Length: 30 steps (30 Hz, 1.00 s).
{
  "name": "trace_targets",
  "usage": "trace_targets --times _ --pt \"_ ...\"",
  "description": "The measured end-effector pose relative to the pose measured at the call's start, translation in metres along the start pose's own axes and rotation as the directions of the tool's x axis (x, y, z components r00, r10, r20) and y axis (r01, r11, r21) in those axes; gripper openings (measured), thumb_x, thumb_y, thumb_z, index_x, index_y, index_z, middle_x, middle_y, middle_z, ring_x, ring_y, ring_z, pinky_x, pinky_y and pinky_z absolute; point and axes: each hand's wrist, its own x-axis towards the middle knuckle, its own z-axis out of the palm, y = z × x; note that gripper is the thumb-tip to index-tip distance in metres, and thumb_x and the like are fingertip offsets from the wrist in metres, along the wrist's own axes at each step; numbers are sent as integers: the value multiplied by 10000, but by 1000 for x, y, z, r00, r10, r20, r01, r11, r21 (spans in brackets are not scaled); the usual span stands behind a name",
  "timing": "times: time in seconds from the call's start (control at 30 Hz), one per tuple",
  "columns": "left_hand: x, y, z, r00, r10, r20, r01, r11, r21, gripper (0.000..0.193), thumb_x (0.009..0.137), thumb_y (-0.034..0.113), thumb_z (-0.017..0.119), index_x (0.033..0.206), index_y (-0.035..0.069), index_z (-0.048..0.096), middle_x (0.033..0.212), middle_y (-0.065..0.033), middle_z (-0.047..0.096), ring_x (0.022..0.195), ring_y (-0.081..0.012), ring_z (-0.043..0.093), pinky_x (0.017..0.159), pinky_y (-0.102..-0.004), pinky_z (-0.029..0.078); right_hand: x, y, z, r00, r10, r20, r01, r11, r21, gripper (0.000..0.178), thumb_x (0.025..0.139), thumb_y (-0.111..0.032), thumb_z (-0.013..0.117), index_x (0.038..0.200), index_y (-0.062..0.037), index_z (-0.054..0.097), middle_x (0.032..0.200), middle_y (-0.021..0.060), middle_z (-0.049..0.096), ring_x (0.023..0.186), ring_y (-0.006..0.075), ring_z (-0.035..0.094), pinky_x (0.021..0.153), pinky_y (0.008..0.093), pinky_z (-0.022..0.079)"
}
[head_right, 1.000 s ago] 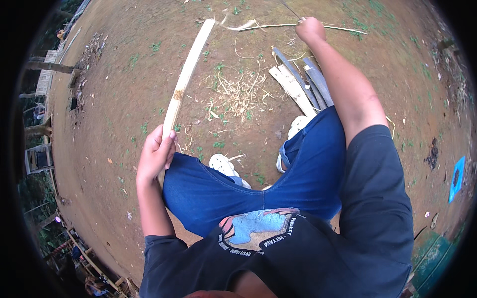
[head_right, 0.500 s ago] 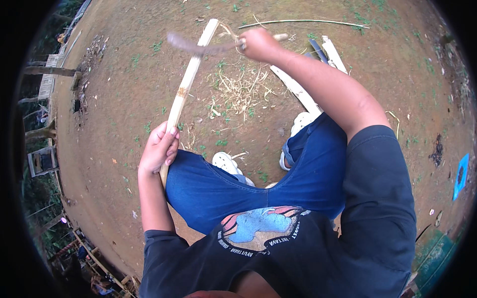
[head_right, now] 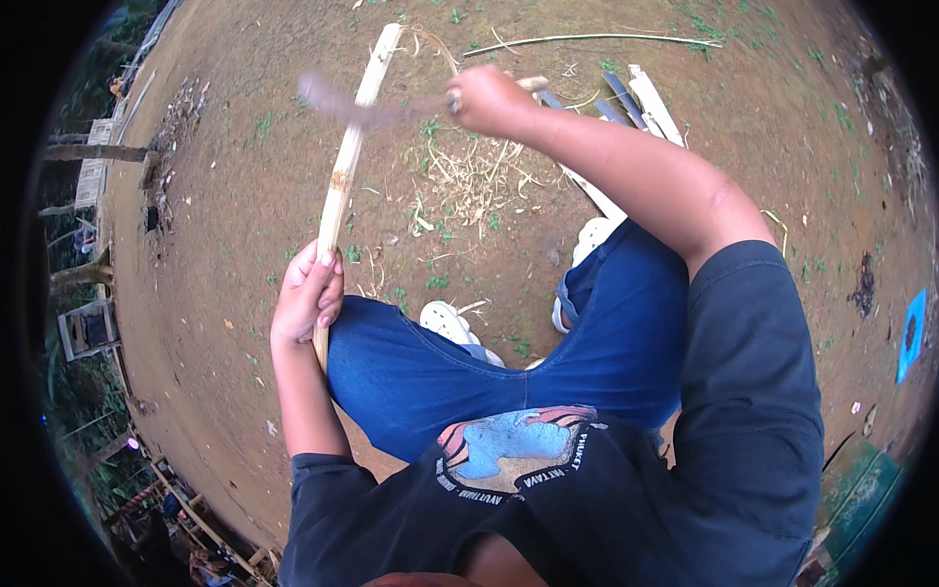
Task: The person shaves a strip of bamboo using a curved blade, holding the bamboo in one hand and drawing the blade along its length to remove thin shavings.
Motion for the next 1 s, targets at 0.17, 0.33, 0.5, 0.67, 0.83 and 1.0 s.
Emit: trace_targets --times 0.17,0.33,0.5,0.67,0.83,1.0 --pt "2 4 7 1000 9 20 -10 999 46 222 1048 240 486 912 64 497 531 40 386 348 -41 314 323 -206 286 28 38 -11 959 272 77 -273 962 3 125 815 -192 686 814 -68 675 822 123 690 795 314 691 812 459 547" --pt "-2 4 4 1000 23 17 -24 999 44 216 1050 229 482 912 63 497 534 38 393 353 -38 321 330 -203 281 -6 -13 11 961 -240 135 250 966 -62 127 862 -141 606 811 -51 678 807 181 686 830 321 698 849 429 559" --pt "4 8 10 1000 4 13 -5 997 73 224 1053 228 473 904 62 495 532 37 400 352 -40 324 326 -202 278 24 44 -2 950 -43 -309 9 994 -110 120 868 -181 616 854 -78 677 732 117 674 717 254 679 756 412 573" --pt "1 5 4 999 41 0 -40 995 86 228 1052 232 476 900 64 493 529 38 396 349 -38 321 322 -206 278 2 2 4 977 -196 79 202 975 -89 117 850 -182 652 859 -70 685 857 121 708 826 280 704 828 437 559" --pt "2 5 7 1000 9 2 -9 996 88 226 1051 230 478 904 59 495 528 37 396 347 -42 323 325 -207 284 20 33 -15 994 108 17 -107 993 -46 125 850 -174 654 898 -68 701 897 132 717 860 287 698 860 435 550" --pt "0 6 6 999 39 1 -39 992 119 211 1050 218 479 915 57 498 530 37 400 357 -43 336 332 -203 295 20 14 -2 994 59 87 -50 993 -104 166 873 -215 624 904 -73 703 922 136 721 878 292 696 846 429 548"
